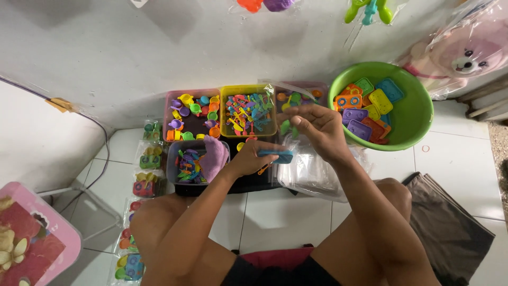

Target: The person is sorting and packaging small plastic toy pieces into clear plastic bags.

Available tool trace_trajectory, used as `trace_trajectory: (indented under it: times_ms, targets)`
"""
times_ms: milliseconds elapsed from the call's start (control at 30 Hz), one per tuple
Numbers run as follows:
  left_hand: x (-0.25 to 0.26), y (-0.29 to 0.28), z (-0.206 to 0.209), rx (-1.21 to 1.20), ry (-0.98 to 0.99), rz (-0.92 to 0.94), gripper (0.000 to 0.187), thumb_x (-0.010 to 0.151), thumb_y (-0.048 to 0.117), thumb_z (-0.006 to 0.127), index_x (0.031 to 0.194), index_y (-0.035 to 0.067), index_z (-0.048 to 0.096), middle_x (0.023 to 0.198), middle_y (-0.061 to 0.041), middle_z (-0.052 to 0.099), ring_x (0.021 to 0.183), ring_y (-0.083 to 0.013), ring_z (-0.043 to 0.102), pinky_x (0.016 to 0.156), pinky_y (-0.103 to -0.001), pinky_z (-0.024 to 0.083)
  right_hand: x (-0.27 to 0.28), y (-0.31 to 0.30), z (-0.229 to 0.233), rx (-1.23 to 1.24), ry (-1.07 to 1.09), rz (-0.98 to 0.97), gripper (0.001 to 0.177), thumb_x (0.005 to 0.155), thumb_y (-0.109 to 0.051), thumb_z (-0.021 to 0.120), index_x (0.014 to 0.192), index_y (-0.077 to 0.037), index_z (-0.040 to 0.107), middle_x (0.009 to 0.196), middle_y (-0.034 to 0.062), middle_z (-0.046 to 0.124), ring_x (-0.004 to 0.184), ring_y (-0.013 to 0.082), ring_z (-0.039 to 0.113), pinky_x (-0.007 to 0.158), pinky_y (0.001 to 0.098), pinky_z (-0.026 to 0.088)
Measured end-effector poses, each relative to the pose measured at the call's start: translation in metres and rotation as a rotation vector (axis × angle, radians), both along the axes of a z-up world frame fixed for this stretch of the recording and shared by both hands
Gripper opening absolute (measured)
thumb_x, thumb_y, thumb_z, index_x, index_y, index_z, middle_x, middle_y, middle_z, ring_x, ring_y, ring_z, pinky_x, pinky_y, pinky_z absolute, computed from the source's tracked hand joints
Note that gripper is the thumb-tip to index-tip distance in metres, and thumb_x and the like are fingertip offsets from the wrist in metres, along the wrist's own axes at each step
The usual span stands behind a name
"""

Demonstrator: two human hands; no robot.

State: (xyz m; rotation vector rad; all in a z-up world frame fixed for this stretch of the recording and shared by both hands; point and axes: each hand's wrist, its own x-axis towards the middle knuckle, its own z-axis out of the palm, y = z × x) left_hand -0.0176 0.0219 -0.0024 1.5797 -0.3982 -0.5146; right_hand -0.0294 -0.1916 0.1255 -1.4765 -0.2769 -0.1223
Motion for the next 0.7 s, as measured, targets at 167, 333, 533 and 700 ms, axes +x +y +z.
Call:
trace_trajectory:
  times_ms: [167,333,533,700]
  targets:
    - [-0.001,-0.001,0.011,0.018,-0.063,0.021,0.032,0.089,0.010,0.070,0.120,0.011,0.078,0.085,-0.014,0.079,0.075,-0.0201,0.074,0.071,-0.030,0.055,0.006,-0.004,-0.012,0.042,0.074,0.093,0.030,0.096,-0.006,0.071,0.120,0.011,0.066,0.099,0.0234,0.076,0.090,0.0214,0.074,0.084,0.0391,0.063]
    - [-0.001,-0.001,0.014,0.053,-0.081,0.025,0.033,0.089,0.013,0.069,0.121,0.014,0.078,0.095,-0.016,0.080,0.087,-0.0233,0.075,0.077,-0.033,0.055,0.003,0.008,-0.004,0.042,0.101,0.074,0.024,0.096,-0.007,0.072,0.114,0.010,0.070,0.086,0.0162,0.075,0.082,0.0164,0.071,0.080,0.0346,0.062]
    - [-0.004,-0.002,0.022,0.056,-0.074,0.028,0.032,0.088,0.015,0.069,0.118,0.015,0.079,0.101,-0.013,0.080,0.097,-0.0236,0.074,0.085,-0.034,0.054,0.002,0.017,0.006,0.006,0.071,-0.055,0.009,0.096,-0.004,0.072,0.100,0.002,0.078,0.070,0.0074,0.070,0.069,0.0065,0.060,0.064,0.0198,0.052]
    - [-0.002,0.000,0.021,0.114,-0.076,0.034,0.031,0.090,0.015,0.069,0.119,0.016,0.079,0.103,-0.013,0.080,0.097,-0.0233,0.074,0.086,-0.035,0.054,0.006,0.008,-0.007,-0.011,0.066,-0.065,0.009,0.095,-0.007,0.076,0.099,0.001,0.076,0.085,0.0143,0.078,0.079,0.0118,0.072,0.067,0.0221,0.057]
